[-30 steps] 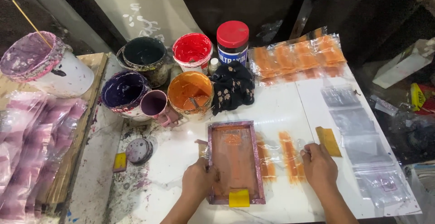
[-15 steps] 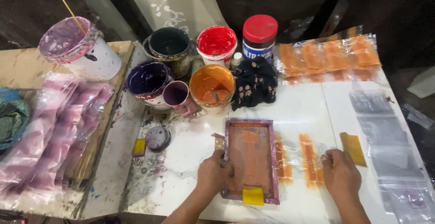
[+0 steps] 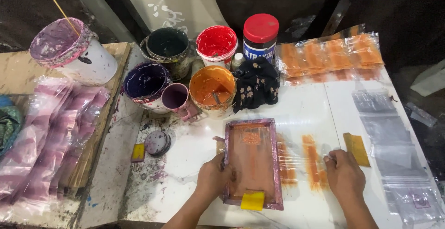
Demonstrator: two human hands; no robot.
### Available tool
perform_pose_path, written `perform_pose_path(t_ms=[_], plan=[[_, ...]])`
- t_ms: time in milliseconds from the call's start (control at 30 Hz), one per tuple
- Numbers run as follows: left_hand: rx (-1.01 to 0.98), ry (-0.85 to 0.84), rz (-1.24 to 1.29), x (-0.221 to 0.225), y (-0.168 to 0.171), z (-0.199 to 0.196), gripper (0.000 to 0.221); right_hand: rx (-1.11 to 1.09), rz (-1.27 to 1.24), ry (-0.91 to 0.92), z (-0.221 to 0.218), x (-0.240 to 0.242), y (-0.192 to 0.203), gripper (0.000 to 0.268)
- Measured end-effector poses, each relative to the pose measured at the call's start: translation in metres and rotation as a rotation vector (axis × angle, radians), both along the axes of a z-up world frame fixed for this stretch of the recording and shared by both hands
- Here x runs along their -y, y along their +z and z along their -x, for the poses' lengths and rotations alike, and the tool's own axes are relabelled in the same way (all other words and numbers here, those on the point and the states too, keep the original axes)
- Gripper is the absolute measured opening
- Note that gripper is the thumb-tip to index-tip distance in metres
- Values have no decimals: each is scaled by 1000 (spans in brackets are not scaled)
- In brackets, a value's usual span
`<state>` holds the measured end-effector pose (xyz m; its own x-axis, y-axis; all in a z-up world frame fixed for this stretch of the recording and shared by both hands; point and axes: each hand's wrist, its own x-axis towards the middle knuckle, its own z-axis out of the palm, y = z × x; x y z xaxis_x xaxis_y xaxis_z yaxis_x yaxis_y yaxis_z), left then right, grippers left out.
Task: The person is applying a brownish paste onto a small screen printing frame using a small yellow squeegee tool, ensuring even coverage across the mesh.
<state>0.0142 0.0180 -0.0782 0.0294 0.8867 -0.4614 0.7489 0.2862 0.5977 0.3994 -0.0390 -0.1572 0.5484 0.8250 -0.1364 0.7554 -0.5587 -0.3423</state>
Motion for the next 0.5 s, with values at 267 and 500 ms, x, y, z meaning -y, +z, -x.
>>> perform_pose_path(t_ms=[267,500], plan=[[83,48,89,-4,17,7,33,-39,-4,-7,6,-2,13,26],[-27,89,28,14,13,71,48,11,-99,59,4,2,5,24]])
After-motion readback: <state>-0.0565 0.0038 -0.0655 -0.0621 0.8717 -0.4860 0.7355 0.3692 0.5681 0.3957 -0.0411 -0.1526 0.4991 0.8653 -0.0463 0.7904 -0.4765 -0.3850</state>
